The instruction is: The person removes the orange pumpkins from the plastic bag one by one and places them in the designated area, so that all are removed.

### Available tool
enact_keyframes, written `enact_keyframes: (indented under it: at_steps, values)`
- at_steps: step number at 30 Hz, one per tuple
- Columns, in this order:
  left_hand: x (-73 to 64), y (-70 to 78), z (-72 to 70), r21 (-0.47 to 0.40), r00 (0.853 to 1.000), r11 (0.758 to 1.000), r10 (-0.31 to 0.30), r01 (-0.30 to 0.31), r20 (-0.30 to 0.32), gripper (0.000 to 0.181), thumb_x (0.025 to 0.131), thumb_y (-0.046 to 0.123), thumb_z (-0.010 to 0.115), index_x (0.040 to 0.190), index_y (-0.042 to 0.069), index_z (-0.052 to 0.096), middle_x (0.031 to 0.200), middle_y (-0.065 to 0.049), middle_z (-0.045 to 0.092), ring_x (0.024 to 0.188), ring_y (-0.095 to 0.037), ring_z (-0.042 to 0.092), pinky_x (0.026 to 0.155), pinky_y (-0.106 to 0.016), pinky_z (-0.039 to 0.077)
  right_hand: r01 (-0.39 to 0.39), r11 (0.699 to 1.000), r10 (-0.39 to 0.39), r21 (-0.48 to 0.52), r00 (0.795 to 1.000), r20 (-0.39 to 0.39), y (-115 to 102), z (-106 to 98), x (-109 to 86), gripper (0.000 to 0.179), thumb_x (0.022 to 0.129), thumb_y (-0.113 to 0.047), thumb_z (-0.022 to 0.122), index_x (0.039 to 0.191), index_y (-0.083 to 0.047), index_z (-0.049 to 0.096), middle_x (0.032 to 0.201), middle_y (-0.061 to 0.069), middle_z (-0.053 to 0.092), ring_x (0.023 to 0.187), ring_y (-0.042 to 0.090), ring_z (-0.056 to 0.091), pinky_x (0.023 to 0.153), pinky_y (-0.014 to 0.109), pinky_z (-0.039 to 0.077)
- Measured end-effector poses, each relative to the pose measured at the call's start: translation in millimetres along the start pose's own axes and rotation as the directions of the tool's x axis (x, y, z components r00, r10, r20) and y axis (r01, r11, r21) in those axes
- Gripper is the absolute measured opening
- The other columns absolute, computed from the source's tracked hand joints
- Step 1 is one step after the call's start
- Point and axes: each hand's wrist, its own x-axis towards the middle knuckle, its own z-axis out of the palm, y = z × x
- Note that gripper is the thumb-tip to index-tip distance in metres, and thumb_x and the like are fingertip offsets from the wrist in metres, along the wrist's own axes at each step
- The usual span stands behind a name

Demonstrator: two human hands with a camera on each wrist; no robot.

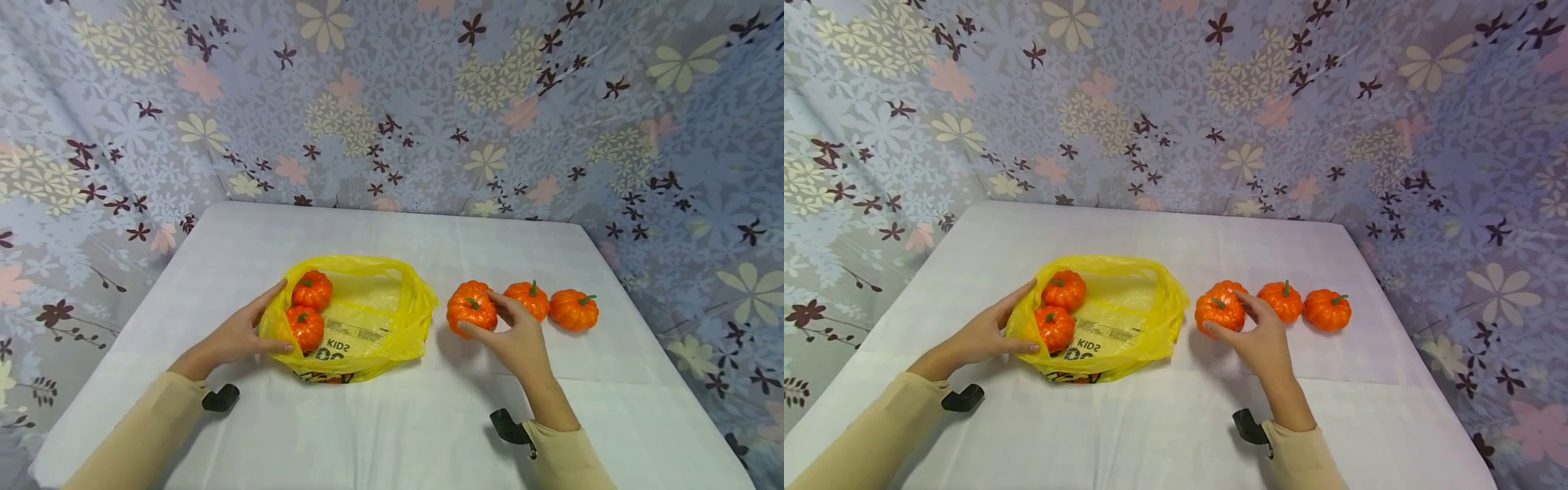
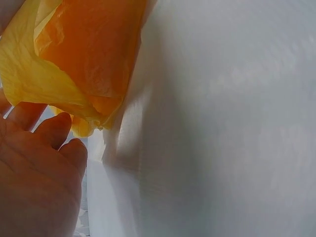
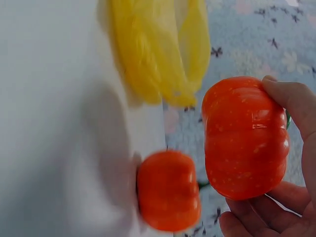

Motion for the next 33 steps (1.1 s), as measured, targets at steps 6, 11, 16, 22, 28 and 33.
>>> enact_keyframes:
  at_steps: [6,11,16,22,28,33]
  values:
    - [-1.3,-1.1,-0.3,-0.008,1.000,1.000,0.010,-0.010,-0.001,0.114,0.077,0.033,0.089,0.164,0.026,0.014,0.167,-0.012,0.014,0.150,-0.041,0.013,0.115,-0.067,0.017,-0.045,0.999,0.043,-0.030,0.998,-0.042,16.1,-21.7,-9.2,0.088,0.077,-0.043,0.088,0.146,-0.002,0.051,0.144,0.019,0.053,0.133,0.039,0.049,0.110,0.055,0.039]
    - [-4.4,-0.4,0.0,-0.006,1.000,1.000,-0.008,0.008,-0.001,0.115,0.077,0.034,0.089,0.164,0.026,0.014,0.167,-0.014,0.013,0.150,-0.042,0.014,0.115,-0.066,0.017,-0.117,0.992,0.114,-0.056,0.992,-0.055,28.3,-38.1,-17.9,0.090,0.080,-0.044,0.086,0.149,-0.002,0.046,0.146,0.024,0.048,0.134,0.043,0.046,0.109,0.058,0.038]
    - [-5.2,-1.3,-0.6,-0.017,1.000,1.000,0.003,-0.003,-0.003,0.115,0.077,0.032,0.089,0.164,0.027,0.013,0.167,-0.013,0.013,0.150,-0.041,0.013,0.116,-0.066,0.016,-0.183,0.977,0.174,-0.105,0.981,-0.089,39.5,-51.3,-23.4,0.092,0.081,-0.048,0.083,0.150,-0.001,0.045,0.146,0.028,0.047,0.133,0.045,0.046,0.108,0.059,0.039]
    - [-3.5,-2.1,-0.6,-0.022,1.000,1.000,0.013,-0.013,-0.001,0.115,0.078,0.031,0.089,0.164,0.027,0.013,0.167,-0.013,0.013,0.151,-0.040,0.013,0.116,-0.065,0.016,-0.244,0.963,0.229,-0.114,0.965,-0.130,57.1,-65.8,-31.6,0.093,0.081,-0.048,0.083,0.152,-0.002,0.044,0.151,0.025,0.044,0.135,0.044,0.044,0.108,0.058,0.039]
    - [-1.6,-0.8,-0.2,-0.019,1.000,1.000,0.001,-0.001,0.003,0.115,0.078,0.032,0.089,0.164,0.028,0.013,0.167,-0.013,0.013,0.150,-0.041,0.013,0.116,-0.066,0.016,-0.306,0.941,0.282,-0.144,0.945,-0.166,74.4,-81.9,-38.7,0.093,0.084,-0.050,0.079,0.153,-0.001,0.041,0.151,0.027,0.043,0.135,0.046,0.043,0.106,0.060,0.040]
    - [-0.6,-1.5,0.4,-0.032,1.000,0.999,0.007,-0.007,0.006,0.114,0.078,0.031,0.089,0.164,0.029,0.013,0.167,-0.012,0.013,0.151,-0.040,0.012,0.116,-0.067,0.015,-0.381,0.912,0.347,-0.152,0.914,-0.210,86.1,-93.5,-43.7,0.094,0.084,-0.052,0.079,0.154,-0.002,0.040,0.151,0.026,0.043,0.135,0.045,0.044,0.107,0.058,0.039]
